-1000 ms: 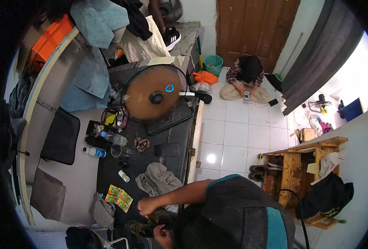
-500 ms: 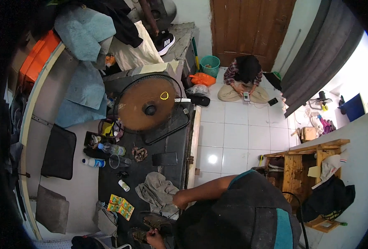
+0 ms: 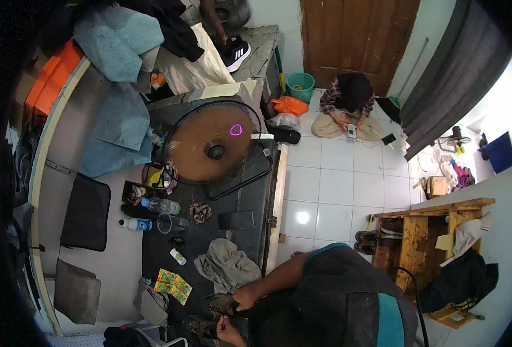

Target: Repairing and lacing a pair of brown boots on a workbench.

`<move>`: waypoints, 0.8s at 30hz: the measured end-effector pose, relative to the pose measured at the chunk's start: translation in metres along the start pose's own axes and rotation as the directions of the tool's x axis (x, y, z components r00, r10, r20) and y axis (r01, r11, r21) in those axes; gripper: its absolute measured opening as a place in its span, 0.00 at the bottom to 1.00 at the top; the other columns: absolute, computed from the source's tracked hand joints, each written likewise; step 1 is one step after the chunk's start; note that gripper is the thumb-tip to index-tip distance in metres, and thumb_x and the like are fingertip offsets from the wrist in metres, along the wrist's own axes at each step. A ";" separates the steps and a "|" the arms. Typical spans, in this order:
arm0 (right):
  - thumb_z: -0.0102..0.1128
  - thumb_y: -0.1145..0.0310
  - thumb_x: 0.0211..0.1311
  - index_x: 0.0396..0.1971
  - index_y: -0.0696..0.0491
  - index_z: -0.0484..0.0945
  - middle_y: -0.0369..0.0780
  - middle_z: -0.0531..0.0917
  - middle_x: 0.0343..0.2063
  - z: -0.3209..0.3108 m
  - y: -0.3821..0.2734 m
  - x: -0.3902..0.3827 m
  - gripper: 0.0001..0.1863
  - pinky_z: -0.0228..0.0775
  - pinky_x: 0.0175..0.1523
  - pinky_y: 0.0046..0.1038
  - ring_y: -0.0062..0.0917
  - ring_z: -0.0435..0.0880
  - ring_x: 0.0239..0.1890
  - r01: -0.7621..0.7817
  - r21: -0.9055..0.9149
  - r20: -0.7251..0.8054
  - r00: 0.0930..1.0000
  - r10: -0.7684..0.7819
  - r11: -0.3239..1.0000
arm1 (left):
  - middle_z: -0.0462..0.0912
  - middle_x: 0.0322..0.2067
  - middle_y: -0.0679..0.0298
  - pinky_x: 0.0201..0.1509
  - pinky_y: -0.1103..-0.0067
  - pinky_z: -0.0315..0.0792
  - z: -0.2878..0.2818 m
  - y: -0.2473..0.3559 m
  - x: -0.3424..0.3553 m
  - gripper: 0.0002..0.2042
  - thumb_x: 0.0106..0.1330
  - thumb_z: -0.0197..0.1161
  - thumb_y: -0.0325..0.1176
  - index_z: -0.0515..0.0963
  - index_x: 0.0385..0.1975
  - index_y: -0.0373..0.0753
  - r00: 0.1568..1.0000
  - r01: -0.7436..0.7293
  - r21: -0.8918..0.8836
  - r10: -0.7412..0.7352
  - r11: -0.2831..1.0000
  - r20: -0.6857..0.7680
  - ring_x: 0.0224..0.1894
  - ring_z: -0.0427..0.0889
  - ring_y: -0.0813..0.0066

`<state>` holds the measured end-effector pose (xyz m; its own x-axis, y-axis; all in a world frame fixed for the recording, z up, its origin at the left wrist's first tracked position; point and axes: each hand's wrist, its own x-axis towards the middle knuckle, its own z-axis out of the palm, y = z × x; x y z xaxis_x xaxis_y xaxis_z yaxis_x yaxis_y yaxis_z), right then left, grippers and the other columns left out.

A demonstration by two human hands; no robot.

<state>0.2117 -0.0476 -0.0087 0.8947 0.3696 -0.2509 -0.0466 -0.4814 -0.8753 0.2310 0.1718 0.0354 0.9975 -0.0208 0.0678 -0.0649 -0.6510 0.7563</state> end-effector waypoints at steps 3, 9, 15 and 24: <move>0.57 0.58 0.67 0.45 0.67 0.79 0.55 0.86 0.35 -0.009 -0.005 0.008 0.24 0.78 0.53 0.47 0.50 0.86 0.46 -0.084 -0.058 0.160 0.983 0.092 0.995 | 0.84 0.29 0.58 0.35 0.73 0.81 -0.011 -0.021 -0.002 0.12 0.65 0.73 0.28 0.84 0.42 0.27 0.946 0.322 -0.144 -0.315 0.936 0.071 0.31 0.81 0.72; 0.60 0.62 0.61 0.26 0.69 0.83 0.54 0.86 0.26 -0.031 -0.029 -0.008 0.20 0.78 0.39 0.47 0.44 0.88 0.31 -0.074 -0.041 0.109 0.991 0.078 0.996 | 0.76 0.25 0.64 0.33 0.74 0.78 -0.027 -0.030 0.023 0.08 0.71 0.67 0.28 0.78 0.37 0.29 0.960 0.129 -0.311 -0.040 0.942 0.275 0.29 0.76 0.77; 0.59 0.63 0.62 0.33 0.68 0.82 0.55 0.86 0.31 -0.040 -0.042 -0.015 0.19 0.79 0.42 0.48 0.47 0.87 0.35 -0.087 -0.149 0.126 0.986 0.107 0.985 | 0.68 0.27 0.69 0.41 0.73 0.77 -0.039 -0.003 0.052 0.05 0.68 0.66 0.23 0.76 0.36 0.34 0.850 0.263 -0.176 -0.141 0.949 0.508 0.30 0.74 0.76; 0.58 0.60 0.63 0.33 0.67 0.83 0.51 0.86 0.28 -0.041 -0.042 -0.016 0.21 0.78 0.42 0.49 0.46 0.87 0.33 -0.151 -0.064 0.120 0.980 0.158 0.986 | 0.88 0.38 0.50 0.54 0.64 0.78 -0.087 0.055 0.091 0.11 0.55 0.75 0.20 0.79 0.35 0.32 0.712 -0.163 0.365 -0.147 0.917 0.686 0.43 0.87 0.60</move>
<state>0.2172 -0.0657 0.0490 0.8163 0.3813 -0.4339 -0.1531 -0.5815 -0.7990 0.3160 0.1999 0.1393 0.7394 -0.4398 -0.5099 -0.2113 -0.8705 0.4444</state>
